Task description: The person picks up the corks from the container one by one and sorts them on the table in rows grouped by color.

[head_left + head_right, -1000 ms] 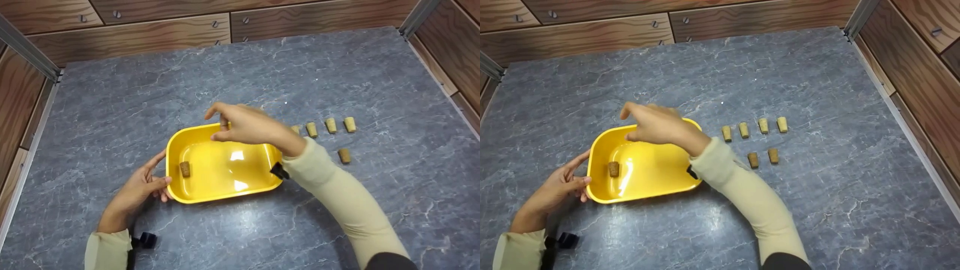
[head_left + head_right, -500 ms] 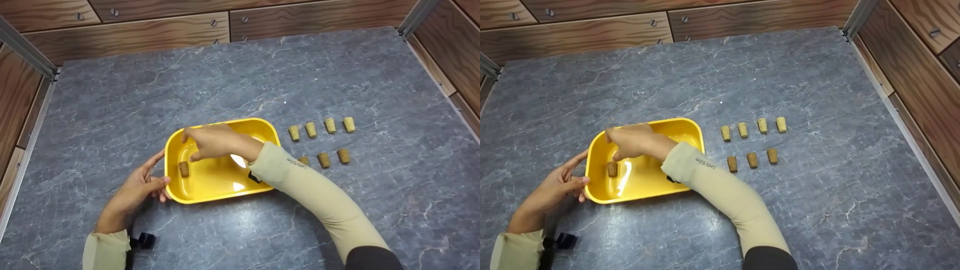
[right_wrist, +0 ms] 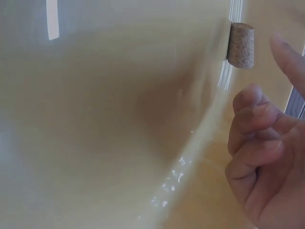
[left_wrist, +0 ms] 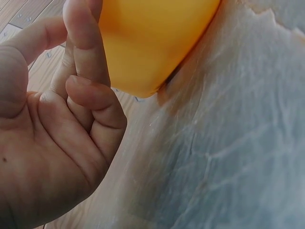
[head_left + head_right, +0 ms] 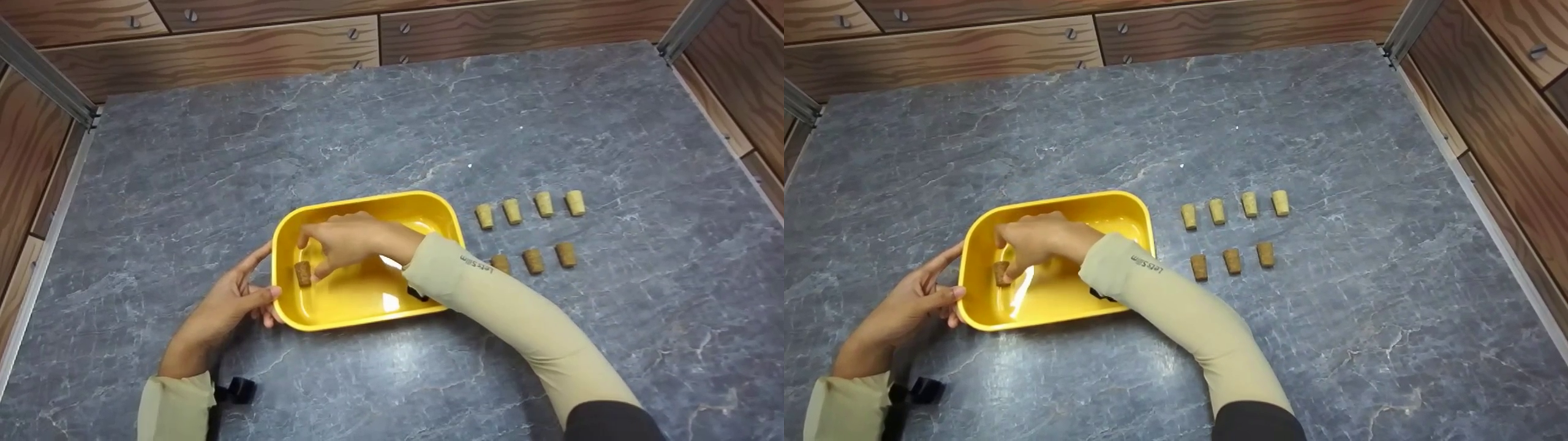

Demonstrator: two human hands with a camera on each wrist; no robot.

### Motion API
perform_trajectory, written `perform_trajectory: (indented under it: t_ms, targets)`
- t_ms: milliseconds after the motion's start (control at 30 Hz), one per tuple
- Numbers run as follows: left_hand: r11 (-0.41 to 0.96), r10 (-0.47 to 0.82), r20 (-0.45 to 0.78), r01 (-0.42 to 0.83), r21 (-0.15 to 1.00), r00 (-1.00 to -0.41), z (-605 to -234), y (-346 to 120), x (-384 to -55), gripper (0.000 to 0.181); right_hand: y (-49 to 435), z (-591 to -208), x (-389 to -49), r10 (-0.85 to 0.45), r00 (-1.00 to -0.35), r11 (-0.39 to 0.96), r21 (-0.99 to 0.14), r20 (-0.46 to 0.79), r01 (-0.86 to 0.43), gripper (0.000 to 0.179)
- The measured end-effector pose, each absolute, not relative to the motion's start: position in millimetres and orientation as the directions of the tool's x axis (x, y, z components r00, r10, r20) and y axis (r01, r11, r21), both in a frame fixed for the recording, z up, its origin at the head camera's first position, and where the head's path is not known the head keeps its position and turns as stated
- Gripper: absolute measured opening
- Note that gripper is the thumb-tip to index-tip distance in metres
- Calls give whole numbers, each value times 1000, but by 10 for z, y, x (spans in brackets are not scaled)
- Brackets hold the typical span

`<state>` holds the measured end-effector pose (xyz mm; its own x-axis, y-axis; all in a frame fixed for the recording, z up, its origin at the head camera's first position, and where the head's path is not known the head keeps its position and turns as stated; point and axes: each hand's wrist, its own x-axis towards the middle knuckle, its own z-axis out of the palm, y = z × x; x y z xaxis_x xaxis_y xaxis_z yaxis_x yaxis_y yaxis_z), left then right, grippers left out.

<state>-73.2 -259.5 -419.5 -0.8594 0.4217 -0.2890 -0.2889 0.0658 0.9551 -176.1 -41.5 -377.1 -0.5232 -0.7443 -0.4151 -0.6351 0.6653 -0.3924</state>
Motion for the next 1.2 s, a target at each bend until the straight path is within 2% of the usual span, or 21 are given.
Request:
perform_trajectory:
  t_ms: [700, 1000, 1200]
  targets:
    - [76, 419, -284, -278, 958, -863, -4173, -2585, -739, 80, -530, -3847, -1710, -755, -501, 649, -374, -424, -662, 47]
    - [66, 416, -283, -282, 957, -864, -4179, -2590, -730, 82, -552, -3855, -1685, -769, -492, 633, -377, -407, -677, 24]
    - [65, 415, -284, -284, 957, -864, -4183, -2594, -728, 81, -522, -3802, -1664, -777, -484, 625, -394, -403, -674, 16]
